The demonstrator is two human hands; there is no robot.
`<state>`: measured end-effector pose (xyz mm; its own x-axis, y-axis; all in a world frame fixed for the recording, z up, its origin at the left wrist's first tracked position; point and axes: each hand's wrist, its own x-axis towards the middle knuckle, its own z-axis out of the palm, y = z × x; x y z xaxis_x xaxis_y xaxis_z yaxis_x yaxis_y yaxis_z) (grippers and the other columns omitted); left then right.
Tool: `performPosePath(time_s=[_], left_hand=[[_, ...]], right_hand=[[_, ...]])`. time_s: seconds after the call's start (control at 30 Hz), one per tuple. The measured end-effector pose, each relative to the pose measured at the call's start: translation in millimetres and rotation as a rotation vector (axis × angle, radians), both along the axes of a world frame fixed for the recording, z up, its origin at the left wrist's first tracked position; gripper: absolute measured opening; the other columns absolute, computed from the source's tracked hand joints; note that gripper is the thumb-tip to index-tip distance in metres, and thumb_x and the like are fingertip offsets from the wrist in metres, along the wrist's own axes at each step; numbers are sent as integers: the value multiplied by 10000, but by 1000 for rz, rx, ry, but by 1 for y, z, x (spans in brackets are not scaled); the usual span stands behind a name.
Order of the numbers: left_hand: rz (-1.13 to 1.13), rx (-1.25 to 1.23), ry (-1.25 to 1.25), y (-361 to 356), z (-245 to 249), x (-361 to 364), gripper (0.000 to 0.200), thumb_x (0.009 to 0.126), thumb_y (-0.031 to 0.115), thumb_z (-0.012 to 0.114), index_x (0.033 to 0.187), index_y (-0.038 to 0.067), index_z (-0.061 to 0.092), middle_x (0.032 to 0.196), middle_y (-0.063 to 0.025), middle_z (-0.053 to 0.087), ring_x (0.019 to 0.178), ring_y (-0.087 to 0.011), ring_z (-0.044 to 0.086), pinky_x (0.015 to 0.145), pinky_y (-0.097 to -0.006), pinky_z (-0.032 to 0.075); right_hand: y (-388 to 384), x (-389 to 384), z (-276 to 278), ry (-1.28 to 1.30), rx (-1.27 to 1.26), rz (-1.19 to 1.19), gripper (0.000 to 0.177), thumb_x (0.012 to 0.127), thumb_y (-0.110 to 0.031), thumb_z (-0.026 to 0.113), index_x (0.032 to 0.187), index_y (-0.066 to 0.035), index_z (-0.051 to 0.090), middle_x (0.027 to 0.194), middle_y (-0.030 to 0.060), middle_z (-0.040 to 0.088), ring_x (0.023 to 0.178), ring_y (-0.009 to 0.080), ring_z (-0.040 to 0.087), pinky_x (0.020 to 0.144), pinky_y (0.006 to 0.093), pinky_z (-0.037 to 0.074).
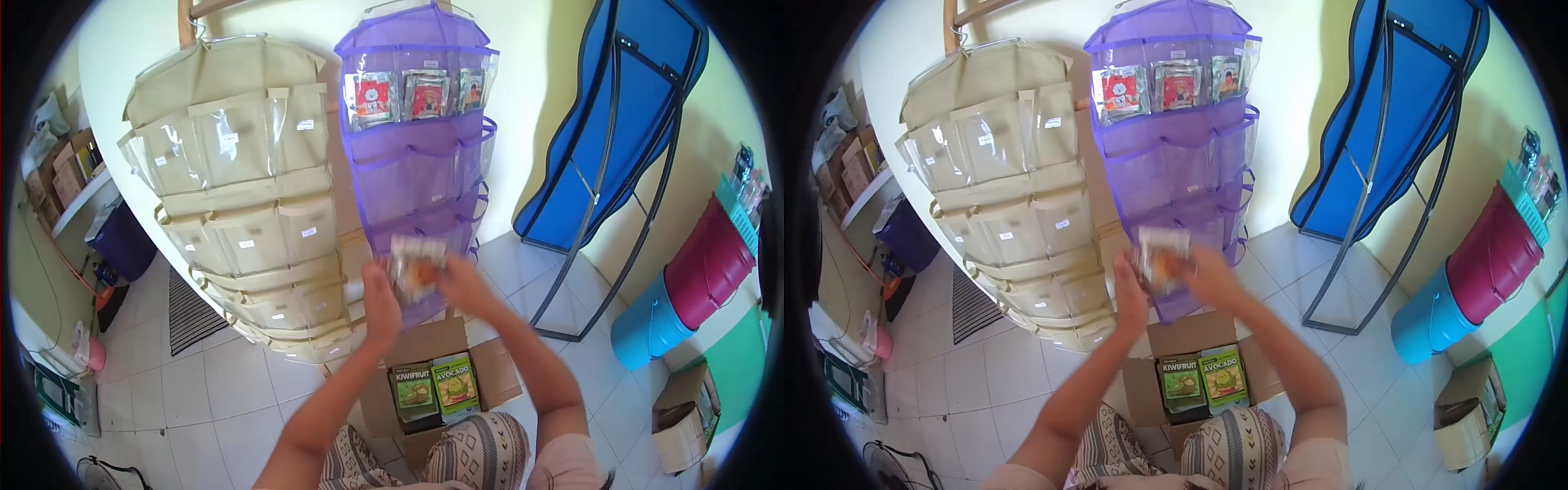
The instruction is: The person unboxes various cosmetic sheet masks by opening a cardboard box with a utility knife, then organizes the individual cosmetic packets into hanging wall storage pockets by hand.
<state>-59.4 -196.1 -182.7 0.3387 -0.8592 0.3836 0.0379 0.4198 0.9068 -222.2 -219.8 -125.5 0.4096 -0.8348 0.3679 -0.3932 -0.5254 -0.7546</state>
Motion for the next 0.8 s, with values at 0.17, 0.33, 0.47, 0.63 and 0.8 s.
performPosePath(time_s=[0.17,0.33,0.47,0.63,0.8], left_hand=[[341,-332,-753,-22,141,36,404,967,246,566,1301,31,498,1196,-135,535,862,-247,628,740,-364,527],[420,-212,-1232,-53,153,48,413,889,119,591,1297,75,540,1247,-123,543,982,-332,640,772,-439,538],[364,-246,-1212,-48,157,57,404,876,102,584,1279,117,574,1190,-110,564,974,-318,639,771,-431,539],[405,-330,-1218,-49,157,57,372,849,53,577,1217,99,613,1121,-123,574,954,-322,632,769,-429,534],[379,-432,-1155,-57,160,57,374,822,-30,570,1185,43,620,1065,-157,570,940,-344,608,801,-439,518]], right_hand=[[-79,6,154,-284,-283,23,329,949,-234,634,1194,-15,626,1048,124,706,944,197,648,837,337,497],[-135,33,183,-32,-456,48,318,952,-281,648,1108,-3,648,960,86,678,875,151,605,799,316,480],[-139,37,184,270,-624,-10,297,915,-271,648,1040,-2,663,932,176,685,885,287,655,792,400,493],[-131,35,194,651,-889,-34,217,888,-228,639,890,-11,654,895,174,679,892,364,651,769,446,505],[-109,68,210,1099,-1002,-70,132,821,-169,676,856,-44,700,860,139,696,814,337,689,695,450,541]])
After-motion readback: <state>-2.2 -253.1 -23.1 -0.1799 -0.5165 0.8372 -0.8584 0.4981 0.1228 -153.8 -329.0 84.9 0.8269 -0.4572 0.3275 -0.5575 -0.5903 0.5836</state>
